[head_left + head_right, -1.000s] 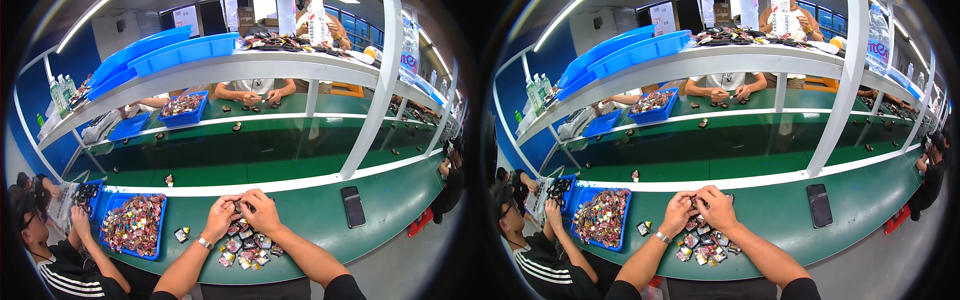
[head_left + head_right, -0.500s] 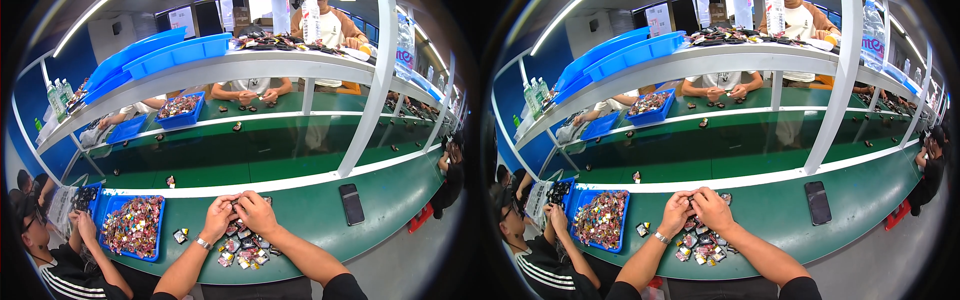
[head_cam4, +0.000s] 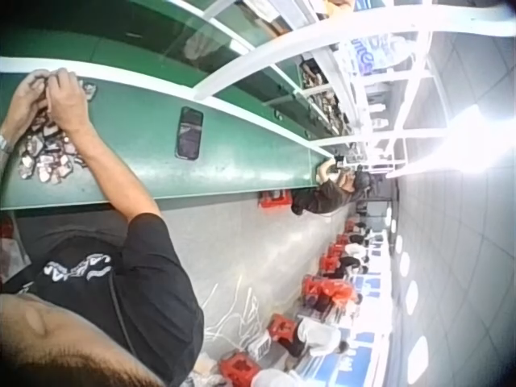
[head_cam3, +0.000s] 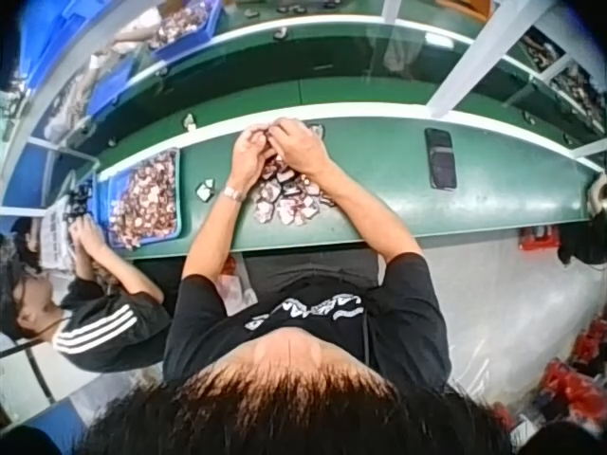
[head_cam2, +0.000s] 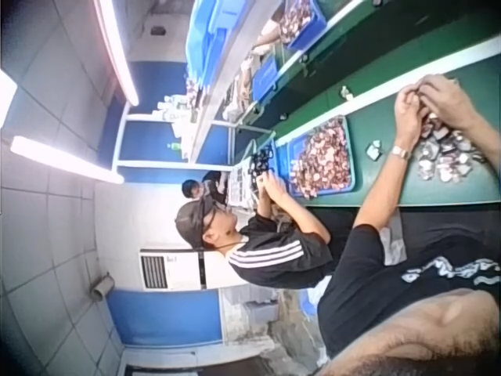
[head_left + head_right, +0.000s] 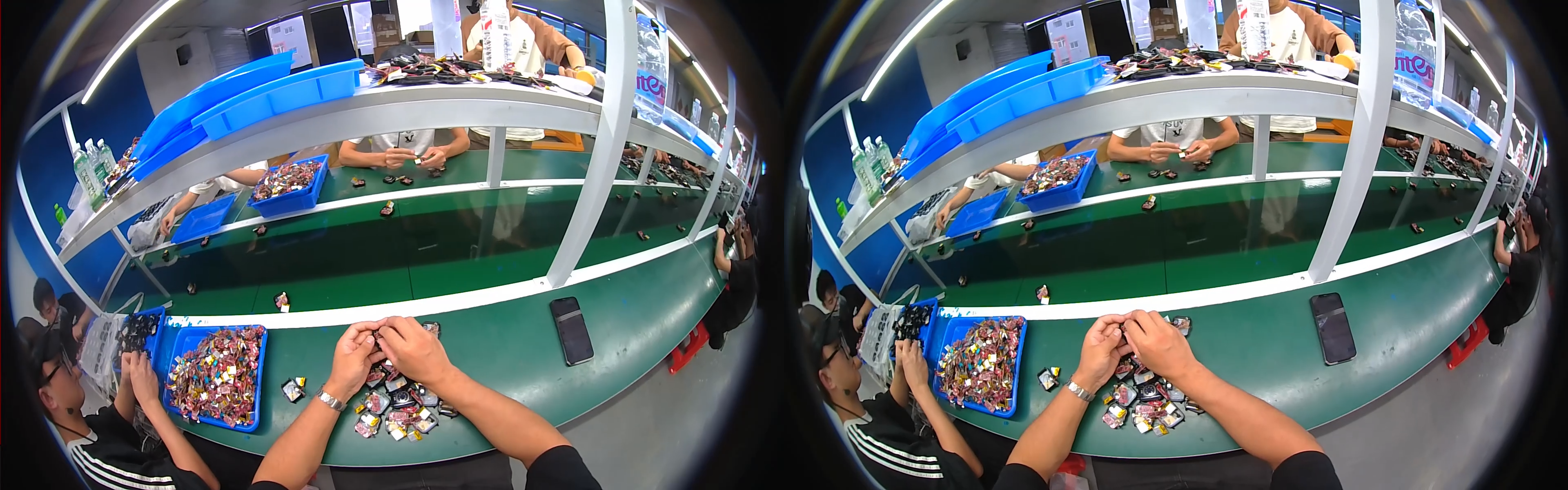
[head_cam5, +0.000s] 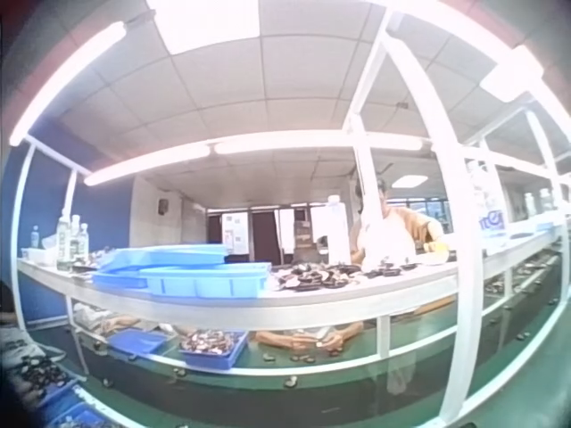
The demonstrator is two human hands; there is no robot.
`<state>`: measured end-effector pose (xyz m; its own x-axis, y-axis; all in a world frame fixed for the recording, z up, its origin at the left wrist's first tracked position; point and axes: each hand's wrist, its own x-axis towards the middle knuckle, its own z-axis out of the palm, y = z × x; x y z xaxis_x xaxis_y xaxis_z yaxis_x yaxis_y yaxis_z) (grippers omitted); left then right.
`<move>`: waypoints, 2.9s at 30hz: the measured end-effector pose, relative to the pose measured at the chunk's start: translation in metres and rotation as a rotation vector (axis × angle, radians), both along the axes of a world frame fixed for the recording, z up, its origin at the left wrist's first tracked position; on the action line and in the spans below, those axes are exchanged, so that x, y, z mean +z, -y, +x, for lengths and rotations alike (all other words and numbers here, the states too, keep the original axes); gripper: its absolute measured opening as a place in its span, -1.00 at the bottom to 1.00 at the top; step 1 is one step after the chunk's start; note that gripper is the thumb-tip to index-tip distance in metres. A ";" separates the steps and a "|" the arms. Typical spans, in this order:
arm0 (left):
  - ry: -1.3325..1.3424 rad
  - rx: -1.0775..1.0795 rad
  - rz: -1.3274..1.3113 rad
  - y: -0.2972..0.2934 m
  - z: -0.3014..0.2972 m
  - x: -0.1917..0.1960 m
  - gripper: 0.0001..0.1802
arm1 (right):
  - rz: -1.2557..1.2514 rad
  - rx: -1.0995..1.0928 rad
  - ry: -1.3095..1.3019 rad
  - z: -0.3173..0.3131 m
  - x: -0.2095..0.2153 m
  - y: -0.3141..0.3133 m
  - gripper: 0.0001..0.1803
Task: Assembling small electronic components on a production line.
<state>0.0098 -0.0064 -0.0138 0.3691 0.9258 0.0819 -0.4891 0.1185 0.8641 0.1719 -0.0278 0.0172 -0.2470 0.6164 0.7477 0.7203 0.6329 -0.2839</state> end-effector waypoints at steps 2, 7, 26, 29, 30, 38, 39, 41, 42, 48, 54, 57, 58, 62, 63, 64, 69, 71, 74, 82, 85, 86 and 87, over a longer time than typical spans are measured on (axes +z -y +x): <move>0.012 -0.004 -0.005 0.000 0.000 -0.001 -0.78 | 0.008 0.001 -0.006 0.000 -0.001 0.000 -0.84; -0.007 0.002 -0.010 -0.001 0.002 0.000 -0.78 | 0.010 -0.018 -0.033 0.000 -0.002 -0.001 -0.91; 0.008 0.012 0.000 0.003 0.001 0.005 -0.72 | -0.196 0.100 -0.408 0.002 0.000 -0.008 -0.85; -0.046 0.024 0.029 0.000 0.000 0.002 -0.69 | -0.190 0.097 -0.398 0.001 -0.002 -0.006 -0.85; -0.083 0.033 0.056 -0.001 -0.001 0.000 -0.67 | -0.179 0.097 -0.396 0.001 -0.001 -0.006 -0.86; -0.335 0.170 0.205 0.001 0.002 0.000 -0.71 | -0.178 0.089 -0.396 -0.002 -0.005 -0.003 -0.86; -0.338 0.179 0.223 0.000 0.001 -0.002 -0.73 | -0.180 0.090 -0.395 -0.003 -0.005 -0.002 -0.86; -0.342 0.187 0.241 -0.001 0.001 -0.004 -0.74 | -0.160 0.098 -0.381 -0.005 -0.007 -0.003 -0.86; -0.372 0.220 0.270 0.000 0.001 -0.004 -0.75 | -0.139 0.104 -0.365 -0.006 -0.008 -0.003 -0.86; -0.515 0.362 0.357 0.003 0.004 0.002 -0.77 | -0.183 0.098 -0.408 -0.014 -0.005 0.002 -0.83; -0.431 0.272 0.300 0.000 0.003 -0.005 -0.72 | -0.186 0.091 -0.406 -0.009 -0.009 -0.002 -0.82; -0.424 0.286 0.293 0.001 0.004 -0.006 -0.73 | -0.294 0.119 -0.448 -0.010 -0.004 0.002 -0.85; -0.447 0.297 0.301 0.001 0.004 -0.005 -0.74 | -0.295 0.121 -0.447 -0.010 -0.006 0.001 -0.85; -0.505 0.335 0.338 0.002 0.005 -0.004 -0.75 | -0.274 0.117 -0.419 -0.010 -0.008 0.000 -0.84; -0.505 0.335 0.338 0.002 0.006 -0.003 -0.75 | -0.282 0.120 -0.419 -0.010 -0.008 0.000 -0.84; -0.529 0.349 0.359 0.004 0.006 -0.001 -0.76 | -0.281 0.120 -0.419 -0.010 -0.008 0.000 -0.84; -0.599 0.359 0.379 0.006 0.007 0.006 -0.75 | -0.302 0.162 -0.408 -0.005 -0.007 0.000 -0.85; -0.621 0.353 0.373 0.004 0.006 0.007 -0.73 | -0.290 0.191 -0.423 -0.006 -0.005 -0.003 -0.86; -0.510 0.491 0.401 0.001 0.002 0.003 -0.69 | -0.302 0.233 -0.442 -0.005 0.002 -0.021 -0.89; -0.698 0.539 0.537 -0.004 -0.010 0.008 -0.67 | -0.512 -0.485 -0.526 0.085 -0.027 -0.165 -0.80; -0.736 0.580 0.629 -0.006 -0.010 0.007 -0.73 | -0.477 -0.463 -0.395 0.102 -0.035 -0.171 -0.75; -0.728 0.569 0.624 -0.005 -0.009 0.008 -0.73 | -0.347 -0.533 -0.314 0.105 -0.036 -0.166 -0.73; -0.745 0.553 0.616 -0.005 -0.008 0.010 -0.73 | -0.217 -0.606 -0.231 0.111 -0.038 -0.160 -0.70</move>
<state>0.0023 -0.0012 -0.0039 0.0668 0.8552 0.5140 0.3232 -0.5059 0.7998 0.2831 0.1327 -0.0211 0.3397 0.7374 0.5838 0.8353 0.0488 -0.5477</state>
